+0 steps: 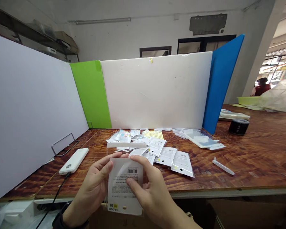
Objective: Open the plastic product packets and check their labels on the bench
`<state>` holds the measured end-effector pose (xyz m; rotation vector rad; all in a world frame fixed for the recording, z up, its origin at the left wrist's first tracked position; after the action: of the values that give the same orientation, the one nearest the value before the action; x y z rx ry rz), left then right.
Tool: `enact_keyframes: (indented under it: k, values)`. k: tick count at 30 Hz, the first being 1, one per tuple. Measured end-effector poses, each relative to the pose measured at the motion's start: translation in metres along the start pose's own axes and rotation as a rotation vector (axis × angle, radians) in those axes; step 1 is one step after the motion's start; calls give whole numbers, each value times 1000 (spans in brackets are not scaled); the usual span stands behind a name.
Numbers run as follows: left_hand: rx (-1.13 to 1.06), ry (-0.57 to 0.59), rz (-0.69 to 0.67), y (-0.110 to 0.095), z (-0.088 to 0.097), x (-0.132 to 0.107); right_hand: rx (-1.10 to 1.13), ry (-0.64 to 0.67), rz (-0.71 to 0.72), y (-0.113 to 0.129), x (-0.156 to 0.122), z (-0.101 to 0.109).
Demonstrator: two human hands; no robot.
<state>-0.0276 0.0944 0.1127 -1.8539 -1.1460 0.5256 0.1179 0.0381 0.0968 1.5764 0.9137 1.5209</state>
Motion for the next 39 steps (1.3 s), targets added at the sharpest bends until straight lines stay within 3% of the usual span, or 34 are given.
enact_keyframes:
  k: [16, 19, 23, 25, 28, 33, 35, 39]
  values:
    - [91, -137, -31, -1, 3, -6, -1, 152, -103, -4, 5, -3]
    - [135, -177, -62, -2, 6, -6, -276, 121, 65, 1, 6, -3]
    - [346, -200, -126, -2, 5, -10, -770, -251, 616, 20, -2, 0]
    - [544, -160, -176, -1, -2, -17, -820, -272, 757, 28, -7, -2]
    - [724, -61, -241, 3, -14, -32, -776, -148, 750, 33, -11, -9]
    - [779, -100, -388, 8, -23, -46, -747, -165, 735, 41, -13, -8]
    - [815, -58, -448, 6, -23, -46, -753, -158, 746, 43, -14, -7]
    - [995, 97, -397, 3, -21, -42, -803, -136, 750, 46, -15, -8]
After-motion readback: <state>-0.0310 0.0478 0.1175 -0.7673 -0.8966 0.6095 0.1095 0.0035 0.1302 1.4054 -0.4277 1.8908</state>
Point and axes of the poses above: each hand's wrist, its own x-axis towards the middle knuckle, its own z-axis out of the back of the hand, y = z × x, the point moved 2 cm from there along x, towards the middle knuckle, and after that the axes turned 4 degrees about z, right-handed, at the moved point
